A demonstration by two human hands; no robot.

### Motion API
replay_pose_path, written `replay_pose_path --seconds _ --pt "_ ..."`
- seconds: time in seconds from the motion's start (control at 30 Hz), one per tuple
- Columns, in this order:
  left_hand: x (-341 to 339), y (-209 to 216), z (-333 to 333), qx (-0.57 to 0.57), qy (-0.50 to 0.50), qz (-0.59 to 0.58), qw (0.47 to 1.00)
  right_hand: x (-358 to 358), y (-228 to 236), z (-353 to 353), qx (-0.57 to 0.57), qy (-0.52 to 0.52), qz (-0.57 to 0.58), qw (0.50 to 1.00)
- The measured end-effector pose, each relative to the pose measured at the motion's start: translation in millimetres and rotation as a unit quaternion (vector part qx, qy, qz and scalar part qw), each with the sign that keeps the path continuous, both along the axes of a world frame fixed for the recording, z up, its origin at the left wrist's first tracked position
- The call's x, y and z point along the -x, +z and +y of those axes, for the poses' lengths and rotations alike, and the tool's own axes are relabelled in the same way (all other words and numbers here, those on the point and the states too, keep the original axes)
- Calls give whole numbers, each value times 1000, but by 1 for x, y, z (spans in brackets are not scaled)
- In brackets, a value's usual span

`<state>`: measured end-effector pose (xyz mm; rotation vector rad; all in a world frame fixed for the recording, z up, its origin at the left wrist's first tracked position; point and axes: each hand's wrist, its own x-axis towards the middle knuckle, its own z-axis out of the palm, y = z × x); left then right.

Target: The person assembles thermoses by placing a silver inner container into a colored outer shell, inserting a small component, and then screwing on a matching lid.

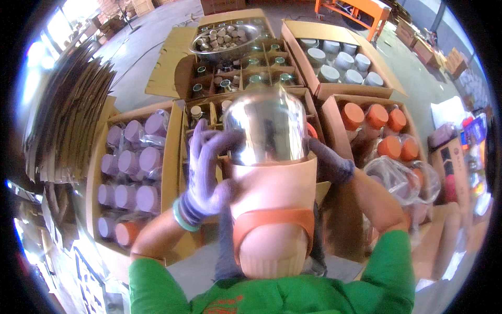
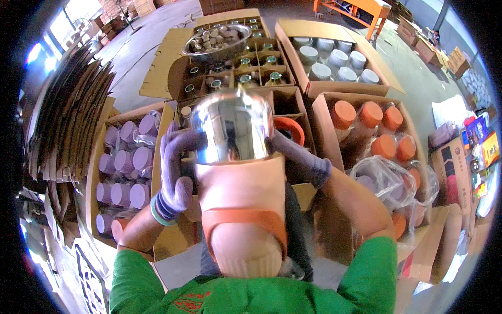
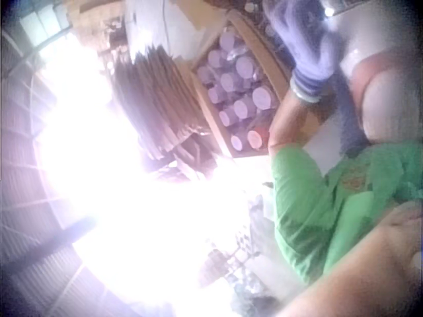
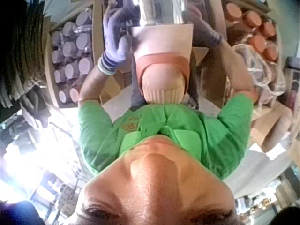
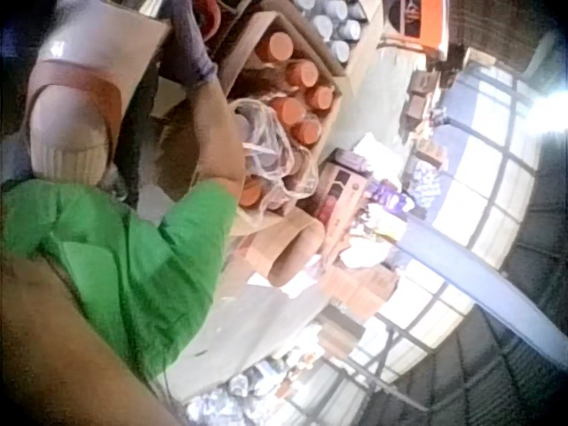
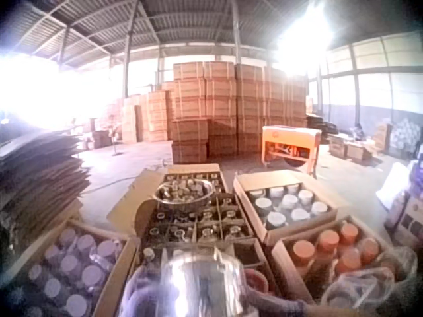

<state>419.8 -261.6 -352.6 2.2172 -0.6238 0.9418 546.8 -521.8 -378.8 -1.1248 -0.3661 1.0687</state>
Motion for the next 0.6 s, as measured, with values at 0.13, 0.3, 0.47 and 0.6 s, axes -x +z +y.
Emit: replay_pose_path --seconds 0.13,0.3,0.47,0.6 --pt "1 -6 -5 137 41 -8 990 7 -29 -4 -211 37 40 976" --pt "-13 20 11 103 -217 279 930 11 -95 -28 93 -388 -64 915" --pt "-12 54 -3 -4 -248 332 910 -30 -231 -38 50 -387 193 900" --pt "-35 47 0 123 -248 431 859 -57 -222 -20 8 -450 158 879"
